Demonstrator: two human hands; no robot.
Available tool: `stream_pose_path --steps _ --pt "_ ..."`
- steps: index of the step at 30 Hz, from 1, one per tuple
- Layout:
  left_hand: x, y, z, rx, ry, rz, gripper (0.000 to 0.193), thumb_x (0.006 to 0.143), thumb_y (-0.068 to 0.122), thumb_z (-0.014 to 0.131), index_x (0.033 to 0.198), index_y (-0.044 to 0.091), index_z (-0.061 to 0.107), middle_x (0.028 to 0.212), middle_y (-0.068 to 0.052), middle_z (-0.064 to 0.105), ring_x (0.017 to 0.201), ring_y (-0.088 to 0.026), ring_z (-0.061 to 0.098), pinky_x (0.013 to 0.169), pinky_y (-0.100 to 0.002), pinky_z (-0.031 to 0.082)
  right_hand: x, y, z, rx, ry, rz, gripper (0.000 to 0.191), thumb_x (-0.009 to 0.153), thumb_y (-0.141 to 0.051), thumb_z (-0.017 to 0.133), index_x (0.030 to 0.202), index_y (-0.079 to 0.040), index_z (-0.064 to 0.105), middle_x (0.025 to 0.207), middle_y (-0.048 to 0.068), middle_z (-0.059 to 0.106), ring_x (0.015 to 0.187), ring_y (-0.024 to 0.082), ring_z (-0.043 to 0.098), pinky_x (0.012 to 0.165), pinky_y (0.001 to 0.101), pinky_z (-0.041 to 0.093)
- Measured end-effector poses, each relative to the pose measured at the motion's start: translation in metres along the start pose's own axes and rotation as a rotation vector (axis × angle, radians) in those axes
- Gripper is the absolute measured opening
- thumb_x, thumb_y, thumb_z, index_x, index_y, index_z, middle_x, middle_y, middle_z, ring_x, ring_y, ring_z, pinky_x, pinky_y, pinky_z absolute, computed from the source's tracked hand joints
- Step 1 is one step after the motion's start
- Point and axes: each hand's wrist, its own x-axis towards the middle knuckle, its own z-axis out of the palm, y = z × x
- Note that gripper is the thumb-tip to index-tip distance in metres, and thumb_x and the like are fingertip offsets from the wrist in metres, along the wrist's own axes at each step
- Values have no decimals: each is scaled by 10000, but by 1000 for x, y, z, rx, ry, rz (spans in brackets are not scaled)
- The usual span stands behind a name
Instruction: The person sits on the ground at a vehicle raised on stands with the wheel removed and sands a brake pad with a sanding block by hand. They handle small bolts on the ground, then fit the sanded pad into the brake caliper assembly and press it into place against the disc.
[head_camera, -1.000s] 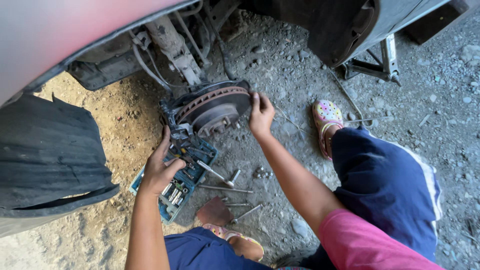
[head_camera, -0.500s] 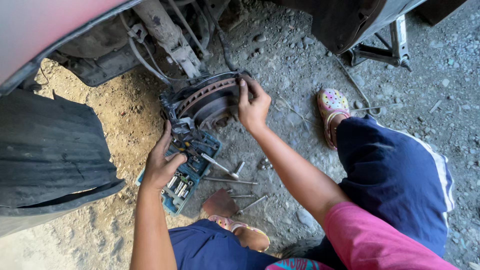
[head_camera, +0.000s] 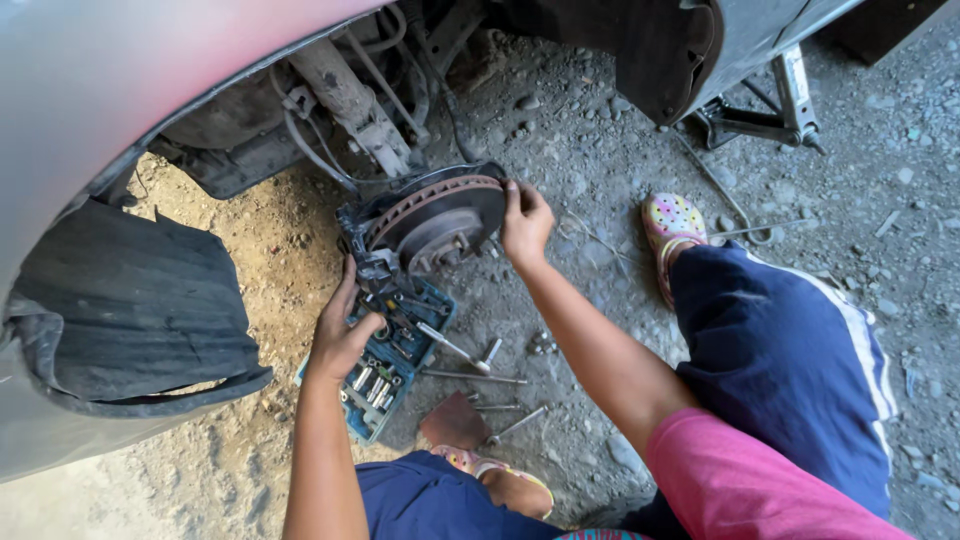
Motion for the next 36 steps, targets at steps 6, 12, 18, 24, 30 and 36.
stream_pose_path --steps 6,12,18,24,30,36 --pt "1 -5 -1 -2 2 -6 991 745 -5 623 1632 -12 182 1585 -182 426 1442 -231 418 1121 -285 355 -25 -62 3 -269 -91 -327 222 1017 -159 636 1122 -2 752 1069 141 779 998 198 757 902 328 569" --pt "0 -3 0 -6 21 -44 995 736 5 624 1637 8 203 1542 -181 470 1386 -235 465 1078 -282 395 -4 -1 -7 -10 -119 -246 253 1067 -173 602 1141 29 735 1073 119 779 990 209 722 911 328 553" --pt "1 9 1 43 15 -28 994 734 3 628 1638 33 217 1610 -167 410 1467 -232 411 1110 -301 388 6 67 -17 340 -55 453 307 1030 -254 599 990 32 704 764 63 676 664 170 618 615 317 511" --pt "-2 7 -3 20 17 -90 983 760 31 636 1643 91 207 1627 -158 381 1442 -236 428 1068 -353 455 -7 27 -2 147 -32 4 305 1066 -226 598 1081 47 732 988 82 727 908 142 648 835 292 518" --pt "2 2 -7 4 52 -113 962 764 38 646 1639 99 251 1589 -162 447 1356 -240 516 1030 -365 501 -13 30 5 33 22 -121 302 1074 -218 569 1108 35 730 1038 103 758 962 149 682 889 303 540" --pt "4 1 -7 23 30 -38 949 763 0 626 1630 74 247 1619 -154 398 1431 -226 452 1047 -372 481 -10 93 -11 711 -68 640 263 985 -233 511 911 -45 679 768 64 680 701 200 642 649 350 524"
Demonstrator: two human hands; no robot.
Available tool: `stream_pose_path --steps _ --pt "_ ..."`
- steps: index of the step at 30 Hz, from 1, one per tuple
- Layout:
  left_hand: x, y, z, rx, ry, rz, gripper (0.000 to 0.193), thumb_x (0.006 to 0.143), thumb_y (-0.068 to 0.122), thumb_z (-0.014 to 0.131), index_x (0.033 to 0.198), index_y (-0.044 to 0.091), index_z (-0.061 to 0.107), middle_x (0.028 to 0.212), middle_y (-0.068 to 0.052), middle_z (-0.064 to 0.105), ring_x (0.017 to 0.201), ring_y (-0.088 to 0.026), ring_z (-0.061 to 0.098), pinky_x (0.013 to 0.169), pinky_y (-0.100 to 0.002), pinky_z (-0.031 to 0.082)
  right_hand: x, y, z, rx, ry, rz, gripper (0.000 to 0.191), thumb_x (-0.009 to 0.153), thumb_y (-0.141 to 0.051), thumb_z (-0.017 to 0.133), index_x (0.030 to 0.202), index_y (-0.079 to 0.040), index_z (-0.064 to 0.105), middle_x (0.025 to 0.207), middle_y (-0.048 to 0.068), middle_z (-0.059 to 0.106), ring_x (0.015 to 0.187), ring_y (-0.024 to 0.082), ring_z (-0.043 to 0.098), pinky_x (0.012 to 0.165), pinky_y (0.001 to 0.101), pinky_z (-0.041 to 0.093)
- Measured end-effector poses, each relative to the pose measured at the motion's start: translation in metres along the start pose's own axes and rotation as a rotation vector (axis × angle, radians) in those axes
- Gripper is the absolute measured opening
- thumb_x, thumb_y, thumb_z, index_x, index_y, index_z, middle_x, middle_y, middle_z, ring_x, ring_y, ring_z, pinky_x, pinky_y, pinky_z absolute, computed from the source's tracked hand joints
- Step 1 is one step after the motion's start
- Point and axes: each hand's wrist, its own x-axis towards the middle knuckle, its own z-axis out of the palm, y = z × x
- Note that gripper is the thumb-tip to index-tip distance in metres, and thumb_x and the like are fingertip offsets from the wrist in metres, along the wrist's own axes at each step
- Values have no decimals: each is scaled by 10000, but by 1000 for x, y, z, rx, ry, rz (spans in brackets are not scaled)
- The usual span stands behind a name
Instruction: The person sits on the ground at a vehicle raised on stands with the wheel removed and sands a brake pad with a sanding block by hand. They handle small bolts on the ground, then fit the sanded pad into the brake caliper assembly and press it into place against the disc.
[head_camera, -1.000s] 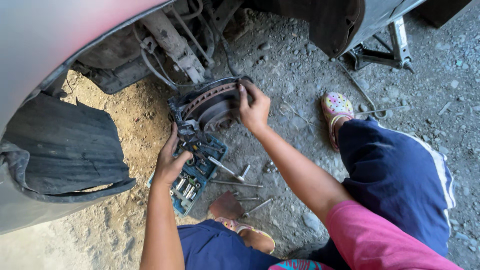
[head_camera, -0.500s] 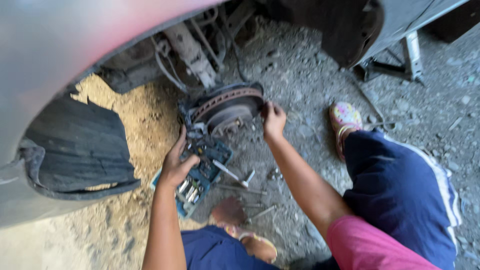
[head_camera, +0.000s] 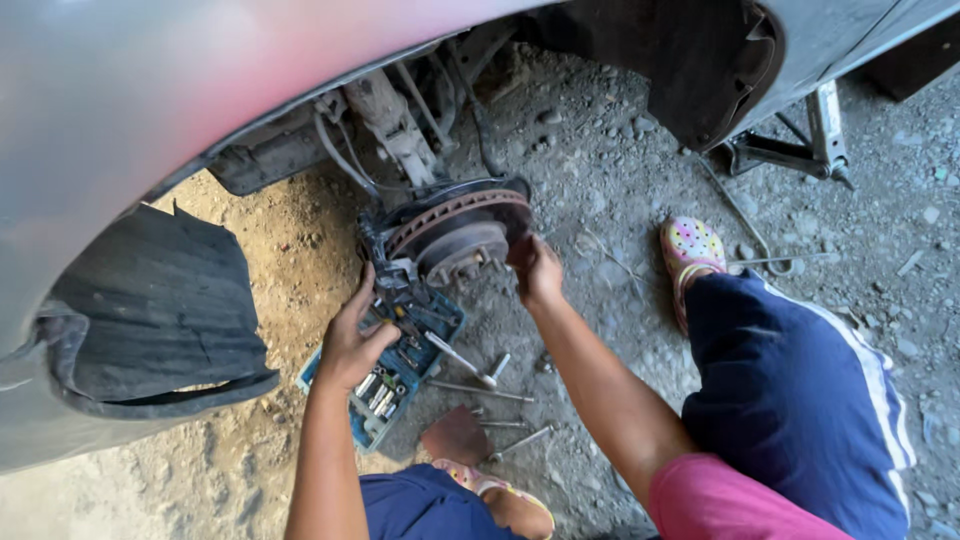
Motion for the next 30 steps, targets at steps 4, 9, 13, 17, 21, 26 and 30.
stream_pose_path --steps 4,9,13,17,21,26,30 --pt "-2 -1 1 36 4 -58 960 770 -13 621 1636 76 216 1631 -137 359 1453 -217 399 1051 -379 446 -6 -15 20 -327 47 -384 240 1047 -212 568 996 -14 694 872 66 700 789 161 633 734 323 520" --pt "-1 2 2 36 16 -84 944 768 5 626 1630 77 248 1574 -148 458 1390 -229 494 1045 -379 475 -49 -47 83 -696 -58 -692 282 1052 -210 601 1124 25 740 1014 81 764 921 124 666 863 292 538" --pt "1 3 2 28 38 -58 949 744 -7 637 1622 63 282 1561 -161 474 1396 -233 496 1055 -374 462 -46 -43 75 -670 -67 -796 281 1075 -210 576 1094 27 725 1064 83 754 1000 134 677 932 294 526" --pt "2 -1 4 42 57 -67 944 754 -4 650 1620 53 282 1554 -165 478 1405 -239 483 1066 -369 459 -12 -13 20 -167 -1 -184 309 1079 -251 523 1004 -29 725 966 77 739 887 178 681 841 345 543" --pt "1 -6 7 22 30 -9 948 762 0 627 1628 52 243 1560 -172 463 1427 -240 458 1071 -371 454 1 0 -3 197 54 199 362 1060 -265 437 1068 -51 730 1057 65 762 951 186 715 890 333 549" --pt "-1 -6 5 20 35 -22 949 760 -22 625 1626 50 246 1586 -166 425 1449 -233 433 1084 -367 439 -1 -36 38 -294 -29 -379 288 1076 -212 548 1060 22 715 1039 106 752 941 186 693 883 325 542" --pt "0 -1 4 0 32 -54 932 765 -16 623 1624 44 267 1550 -166 479 1381 -218 497 1044 -337 466 -29 -56 78 -537 -131 -630 296 1071 -203 572 1104 50 723 1081 116 765 989 171 700 932 305 540"
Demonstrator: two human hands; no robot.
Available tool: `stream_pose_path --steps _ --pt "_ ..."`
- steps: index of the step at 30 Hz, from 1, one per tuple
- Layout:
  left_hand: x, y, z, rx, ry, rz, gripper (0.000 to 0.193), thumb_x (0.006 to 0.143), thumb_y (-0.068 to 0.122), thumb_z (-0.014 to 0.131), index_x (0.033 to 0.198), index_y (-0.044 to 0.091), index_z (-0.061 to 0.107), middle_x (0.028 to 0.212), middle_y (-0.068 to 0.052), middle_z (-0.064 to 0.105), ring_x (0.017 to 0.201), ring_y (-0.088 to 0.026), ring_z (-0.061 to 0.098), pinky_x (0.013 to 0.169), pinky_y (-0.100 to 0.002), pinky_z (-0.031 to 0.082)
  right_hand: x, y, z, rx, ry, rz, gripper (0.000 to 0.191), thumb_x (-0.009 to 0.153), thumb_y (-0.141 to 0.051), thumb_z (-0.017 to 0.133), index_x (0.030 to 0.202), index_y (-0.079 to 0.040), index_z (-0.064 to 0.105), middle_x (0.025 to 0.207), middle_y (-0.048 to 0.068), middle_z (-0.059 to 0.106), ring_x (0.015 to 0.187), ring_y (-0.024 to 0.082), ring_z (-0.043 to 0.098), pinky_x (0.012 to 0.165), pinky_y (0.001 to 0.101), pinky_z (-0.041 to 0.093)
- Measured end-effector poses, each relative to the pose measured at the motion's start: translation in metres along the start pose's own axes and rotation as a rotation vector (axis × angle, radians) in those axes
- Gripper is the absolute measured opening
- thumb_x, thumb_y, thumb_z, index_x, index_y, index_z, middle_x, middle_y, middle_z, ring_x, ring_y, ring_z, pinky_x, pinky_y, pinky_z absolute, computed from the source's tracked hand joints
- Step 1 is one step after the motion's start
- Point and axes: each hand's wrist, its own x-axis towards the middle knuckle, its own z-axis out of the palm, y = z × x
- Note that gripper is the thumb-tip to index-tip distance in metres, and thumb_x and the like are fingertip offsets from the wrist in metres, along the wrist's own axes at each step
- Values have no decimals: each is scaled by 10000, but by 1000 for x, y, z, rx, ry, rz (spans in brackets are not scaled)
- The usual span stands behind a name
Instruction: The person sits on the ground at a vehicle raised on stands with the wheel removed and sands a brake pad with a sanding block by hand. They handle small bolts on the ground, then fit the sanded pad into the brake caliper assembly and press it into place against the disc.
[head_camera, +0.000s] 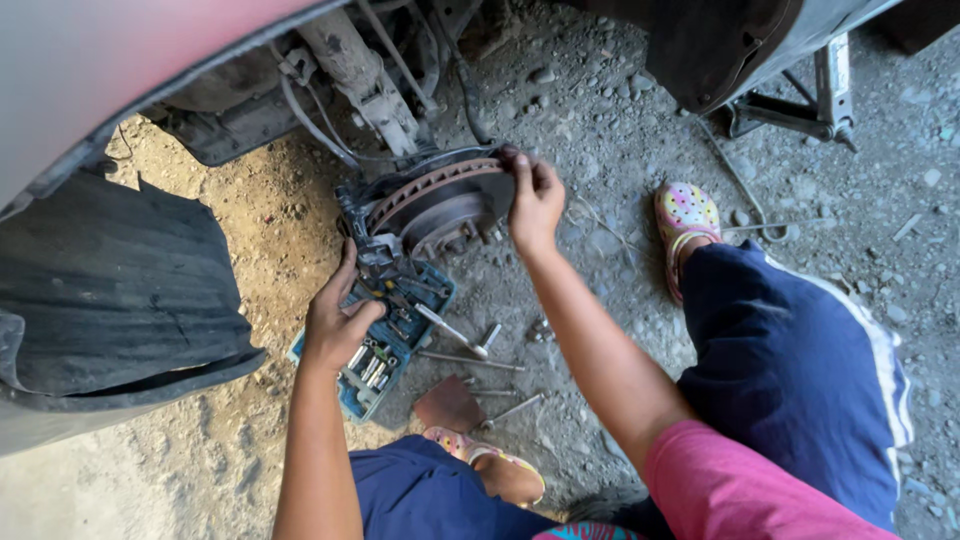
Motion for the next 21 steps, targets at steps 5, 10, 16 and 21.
stream_pose_path --steps 5,10,16,21 --pt "0 4 1 -71 2 20 922 767 -18 604 1625 23 269 1538 -165 497 1338 -200 522 1021 -303 464 -22 28 -2 104 204 173 292 1091 -236 533 1070 -11 718 1007 67 739 928 150 672 878 302 529" --pt "0 4 1 20 32 -6 927 764 -17 609 1626 47 275 1571 -138 416 1408 -203 447 1045 -312 483 -43 94 -7 908 264 800 307 1104 -277 485 960 -116 703 856 -9 700 786 138 648 768 300 522" --pt "1 3 -4 52 -7 29 920 765 -8 623 1617 33 279 1613 -159 405 1450 -219 421 1023 -320 442 -38 86 -17 795 241 708 256 1076 -217 513 976 -61 690 916 48 725 858 189 669 825 339 523" --pt "5 1 -8 26 -6 -15 873 786 6 636 1597 -4 313 1528 -203 508 1327 -221 548 1012 -317 515 5 25 -17 483 143 308 223 1030 -165 538 1012 5 682 1008 123 754 974 243 703 951 371 533"
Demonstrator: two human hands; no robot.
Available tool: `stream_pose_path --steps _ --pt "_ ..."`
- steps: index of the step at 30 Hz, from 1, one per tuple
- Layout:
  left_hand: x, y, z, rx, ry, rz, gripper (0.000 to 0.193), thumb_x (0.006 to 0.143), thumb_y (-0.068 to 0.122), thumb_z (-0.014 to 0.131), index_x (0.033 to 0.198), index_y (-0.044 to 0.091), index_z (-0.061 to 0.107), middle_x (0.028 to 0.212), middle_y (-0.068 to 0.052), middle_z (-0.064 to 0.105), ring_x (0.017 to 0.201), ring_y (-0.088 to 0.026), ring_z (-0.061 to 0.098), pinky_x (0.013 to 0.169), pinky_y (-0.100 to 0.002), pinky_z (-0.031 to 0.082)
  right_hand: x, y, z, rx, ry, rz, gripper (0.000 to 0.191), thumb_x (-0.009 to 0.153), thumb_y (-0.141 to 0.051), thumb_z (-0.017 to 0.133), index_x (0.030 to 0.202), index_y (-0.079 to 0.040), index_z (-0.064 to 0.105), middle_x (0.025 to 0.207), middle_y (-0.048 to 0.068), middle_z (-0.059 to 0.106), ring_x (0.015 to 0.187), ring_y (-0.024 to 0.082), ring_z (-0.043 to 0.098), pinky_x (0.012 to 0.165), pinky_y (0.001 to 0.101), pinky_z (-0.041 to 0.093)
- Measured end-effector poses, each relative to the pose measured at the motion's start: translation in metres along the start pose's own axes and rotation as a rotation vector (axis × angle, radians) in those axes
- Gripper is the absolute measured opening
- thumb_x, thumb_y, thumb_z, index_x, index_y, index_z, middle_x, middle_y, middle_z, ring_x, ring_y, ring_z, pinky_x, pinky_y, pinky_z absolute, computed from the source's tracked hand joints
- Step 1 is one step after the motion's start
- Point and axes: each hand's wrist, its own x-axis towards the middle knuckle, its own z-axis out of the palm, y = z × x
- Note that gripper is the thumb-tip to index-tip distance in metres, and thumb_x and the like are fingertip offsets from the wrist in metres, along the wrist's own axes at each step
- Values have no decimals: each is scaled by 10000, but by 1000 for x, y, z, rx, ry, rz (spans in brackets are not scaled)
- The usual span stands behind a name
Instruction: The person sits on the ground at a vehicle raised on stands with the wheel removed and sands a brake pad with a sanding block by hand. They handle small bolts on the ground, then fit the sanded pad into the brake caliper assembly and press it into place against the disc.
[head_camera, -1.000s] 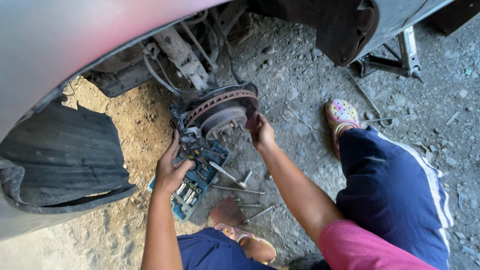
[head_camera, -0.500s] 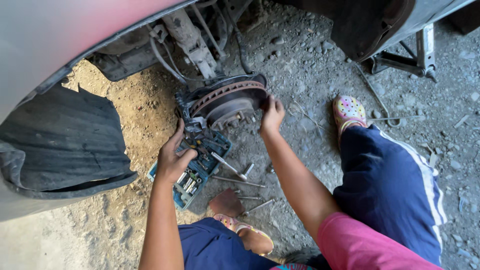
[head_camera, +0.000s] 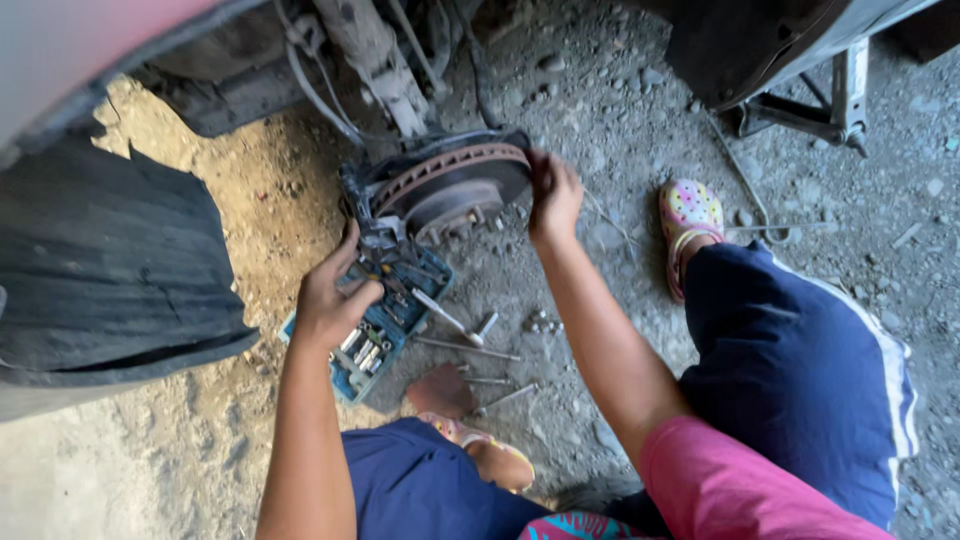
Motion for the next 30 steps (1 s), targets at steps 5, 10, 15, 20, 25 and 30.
stream_pose_path --steps 5,10,15,20,25,30 --pt "0 -2 1 -37 16 52 841 793 -4 629 1575 -32 320 1551 -181 483 1314 -197 568 999 -320 541 -8 -12 24 -388 -117 -291 250 1035 -152 546 1047 47 696 1071 154 763 1031 243 707 997 371 527" --pt "-3 1 5 -35 36 24 879 787 -5 630 1604 12 306 1549 -187 488 1281 -204 573 974 -324 536 -9 29 -1 -185 100 -134 241 1065 -167 554 1016 32 681 1010 130 737 953 226 677 914 370 525" --pt "-4 3 7 -35 19 48 897 777 -16 633 1611 26 305 1569 -186 464 1355 -199 514 1026 -335 493 -13 52 -23 0 209 206 241 1083 -182 557 978 7 662 914 100 700 842 217 642 803 375 519" --pt "-3 2 4 0 16 29 900 780 -13 637 1612 24 295 1562 -183 460 1347 -205 530 1017 -332 487 -18 25 -5 -342 98 -208 235 1086 -165 578 1006 24 692 964 93 725 885 185 650 847 343 521" --pt "-2 0 4 -39 -1 44 884 784 -6 623 1607 -17 298 1542 -193 498 1323 -199 553 1023 -305 497 -48 -18 42 -770 -139 -583 251 1075 -169 576 1132 34 712 1077 105 757 1024 160 688 961 310 528" --pt "-1 0 6 -78 31 29 874 780 0 629 1592 -41 310 1525 -198 512 1301 -205 555 998 -300 497 -33 -3 21 -615 -26 -449 244 1080 -207 555 1085 -1 686 1039 77 727 976 158 670 901 312 518"
